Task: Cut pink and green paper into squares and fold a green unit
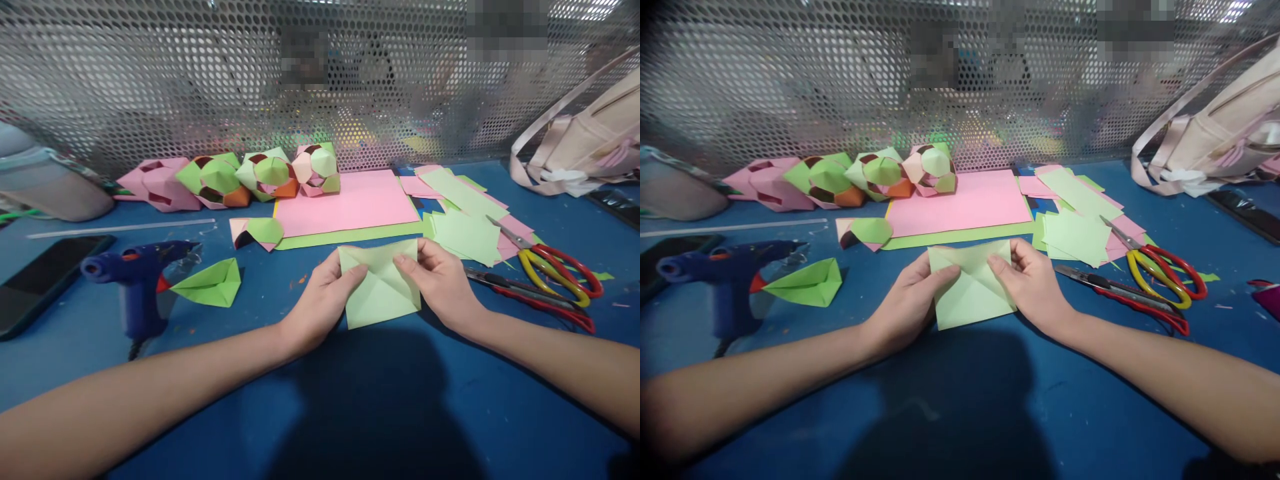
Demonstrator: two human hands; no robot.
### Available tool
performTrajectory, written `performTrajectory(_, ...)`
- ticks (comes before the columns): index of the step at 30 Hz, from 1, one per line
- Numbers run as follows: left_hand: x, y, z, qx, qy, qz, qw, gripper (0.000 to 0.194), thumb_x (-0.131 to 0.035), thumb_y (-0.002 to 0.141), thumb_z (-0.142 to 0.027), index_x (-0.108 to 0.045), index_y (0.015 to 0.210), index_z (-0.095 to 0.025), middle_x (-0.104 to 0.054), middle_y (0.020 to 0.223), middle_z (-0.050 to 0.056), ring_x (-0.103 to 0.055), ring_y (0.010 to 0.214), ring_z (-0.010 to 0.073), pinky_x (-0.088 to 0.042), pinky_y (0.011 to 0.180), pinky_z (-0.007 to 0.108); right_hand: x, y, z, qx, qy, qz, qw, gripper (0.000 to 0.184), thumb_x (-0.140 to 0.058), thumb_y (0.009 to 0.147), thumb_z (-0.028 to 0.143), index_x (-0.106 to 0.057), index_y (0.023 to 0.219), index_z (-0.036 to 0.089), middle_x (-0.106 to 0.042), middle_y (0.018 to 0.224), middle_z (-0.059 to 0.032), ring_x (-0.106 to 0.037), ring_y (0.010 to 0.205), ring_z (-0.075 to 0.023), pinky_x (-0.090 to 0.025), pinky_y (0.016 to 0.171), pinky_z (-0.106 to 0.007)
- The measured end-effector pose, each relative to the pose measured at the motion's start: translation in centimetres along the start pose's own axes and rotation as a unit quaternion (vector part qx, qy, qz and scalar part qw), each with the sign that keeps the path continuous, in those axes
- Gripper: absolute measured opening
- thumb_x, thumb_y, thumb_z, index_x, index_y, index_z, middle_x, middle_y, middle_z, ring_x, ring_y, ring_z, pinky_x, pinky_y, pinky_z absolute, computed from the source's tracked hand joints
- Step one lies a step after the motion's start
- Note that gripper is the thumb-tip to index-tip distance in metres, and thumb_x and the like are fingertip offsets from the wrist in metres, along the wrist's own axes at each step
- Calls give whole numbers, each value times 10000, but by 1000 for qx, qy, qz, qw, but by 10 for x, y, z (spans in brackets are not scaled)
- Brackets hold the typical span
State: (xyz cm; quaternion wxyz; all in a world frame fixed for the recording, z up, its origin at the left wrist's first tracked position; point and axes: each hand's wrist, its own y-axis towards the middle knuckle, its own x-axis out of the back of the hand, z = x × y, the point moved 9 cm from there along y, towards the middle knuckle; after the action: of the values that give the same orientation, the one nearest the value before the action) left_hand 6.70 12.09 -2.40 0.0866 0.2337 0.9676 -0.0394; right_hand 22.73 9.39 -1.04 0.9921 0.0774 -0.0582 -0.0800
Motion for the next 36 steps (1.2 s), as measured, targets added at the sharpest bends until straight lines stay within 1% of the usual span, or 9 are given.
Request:
performTrajectory(4, -3, 2, 1, 17, -70, 6, 997, 297, -689, 877, -317, -622, 1140, -195, -722, 1066, 55, -690, 904, 213, -552, 761, 318, -8, -1, -1, -4, 25, 39, 999, 199, -720, 825, 362, -620, 902, 208, -658, 811, -14, -615, 730, -161, -511, 633, -303)
performTrajectory(7, -2, 3, 1, 24, -69, -3, 997, 277, -701, 855, -285, -630, 1104, -187, -738, 1006, 46, -699, 796, 187, -553, 688, 287, -15, -3, -3, -19, 32, 77, 996, 211, -718, 813, 313, -645, 977, 202, -698, 888, -28, -660, 825, -188, -548, 703, -329)
performTrajectory(10, -3, 3, 0, 24, -59, -2, 998, 269, -709, 825, -231, -630, 1079, -187, -742, 981, 32, -682, 716, 152, -539, 640, 255, -17, -4, -5, -26, 15, 90, 995, 225, -697, 822, 292, -666, 1028, 206, -721, 969, -39, -677, 899, -209, -566, 751, -349)
performTrajectory(15, -5, 3, 0, 21, -50, 8, 998, 294, -705, 829, -241, -621, 1105, -184, -741, 1010, 41, -692, 757, 159, -554, 677, 266, -18, -4, -7, -32, 6, 104, 994, 233, -662, 854, 297, -676, 1070, 211, -729, 1003, -43, -682, 912, -220, -572, 756, -364)
performTrajectory(20, -5, 2, -1, 17, -33, 10, 999, 326, -708, 821, -236, -617, 1127, -168, -737, 1061, 67, -712, 847, 198, -570, 768, 317, -17, -4, -5, -26, 12, 101, 994, 236, -665, 855, 306, -660, 1074, 219, -718, 1027, -36, -670, 939, -214, -559, 786, -359)
performTrajectory(25, -5, 3, -1, 14, -35, 14, 999, 330, -688, 830, -242, -615, 1145, -175, -733, 1068, 65, -707, 858, 200, -565, 772, 320, -11, -4, -3, -32, 17, 57, 998, 142, -646, 847, 284, -624, 970, 215, -663, 876, -6, -635, 839, -178, -530, 747, -326)
performTrajectory(28, -5, 3, -2, 14, -15, 14, 1000, 280, -690, 831, -252, -620, 1091, -178, -727, 1002, 42, -687, 818, 175, -554, 743, 294, -10, -4, -2, -26, 25, 46, 998, 104, -641, 851, 295, -605, 910, 218, -637, 830, 2, -601, 757, -155, -518, 697, -309)
performTrajectory(32, -2, 3, -4, 9, 17, 0, 1000, 211, -702, 824, -246, -621, 1009, -184, -678, 836, -15, -637, 742, 128, -526, 701, 245, -11, -3, -2, -18, 19, 48, 998, 149, -651, 859, 334, -610, 935, 214, -636, 833, -7, -599, 746, -157, -521, 678, -313)
performTrajectory(36, -3, 3, -4, 9, 13, 0, 1000, 235, -715, 816, -262, -617, 1014, -181, -671, 826, -16, -634, 743, 130, -524, 697, 245, -8, -3, -2, -5, 4, 38, 999, 179, -660, 864, 363, -619, 942, 207, -658, 850, -21, -632, 779, -173, -536, 692, -326)
